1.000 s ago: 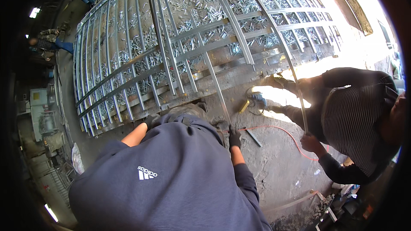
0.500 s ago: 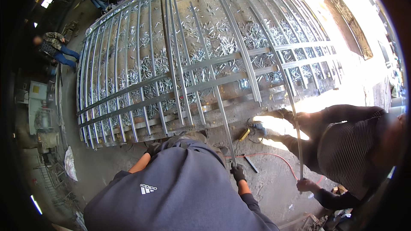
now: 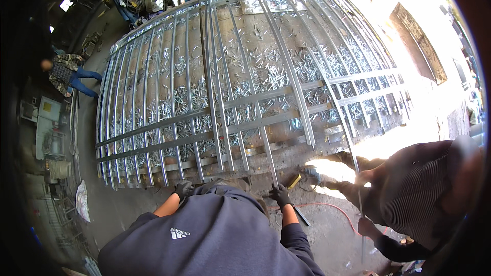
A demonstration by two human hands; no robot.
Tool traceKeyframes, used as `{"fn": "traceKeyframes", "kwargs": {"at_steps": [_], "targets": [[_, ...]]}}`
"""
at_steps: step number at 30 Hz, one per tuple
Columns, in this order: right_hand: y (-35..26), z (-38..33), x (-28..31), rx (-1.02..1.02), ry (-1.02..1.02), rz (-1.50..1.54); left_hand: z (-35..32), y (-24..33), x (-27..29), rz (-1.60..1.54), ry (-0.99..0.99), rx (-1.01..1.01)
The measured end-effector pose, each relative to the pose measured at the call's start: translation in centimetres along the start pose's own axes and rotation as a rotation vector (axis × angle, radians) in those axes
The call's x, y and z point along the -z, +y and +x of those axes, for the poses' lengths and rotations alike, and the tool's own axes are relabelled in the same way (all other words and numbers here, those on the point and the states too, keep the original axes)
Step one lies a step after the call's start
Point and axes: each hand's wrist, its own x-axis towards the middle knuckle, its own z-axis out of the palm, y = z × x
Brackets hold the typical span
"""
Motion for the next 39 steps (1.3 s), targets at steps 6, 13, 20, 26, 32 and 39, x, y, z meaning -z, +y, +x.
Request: {"fn": "traceKeyframes", "kwargs": {"at_steps": [6,13,20,26,32,39], "targets": [[-1.4,-0.6,-1.2,0.164,0.069,0.065,-0.2,-2.8,-0.6,0.778,-0.054,-0.588],[-1.6,-0.5,-2.6,0.229,0.21,0.102,-0.2,-3.4,-0.1,0.686,-0.095,-0.434],[-5.4,5.6,-4.4,0.075,0.158,0.129,-1.5,-1.8,1.0,0.618,-0.101,-0.264],[-10.3,8.4,-3.3,-0.006,-0.11,0.021,-0.8,-2.4,0.5,0.626,-0.074,-0.344],[-19.3,7.3,3.8,0.978,0.799,-0.585,0.0,-3.4,-1.1,0.534,-0.062,-0.357],[-23.9,9.6,3.2,0.563,0.759,-0.726,-0.8,-3.4,-3.1,0.363,-0.04,-0.353]]}}
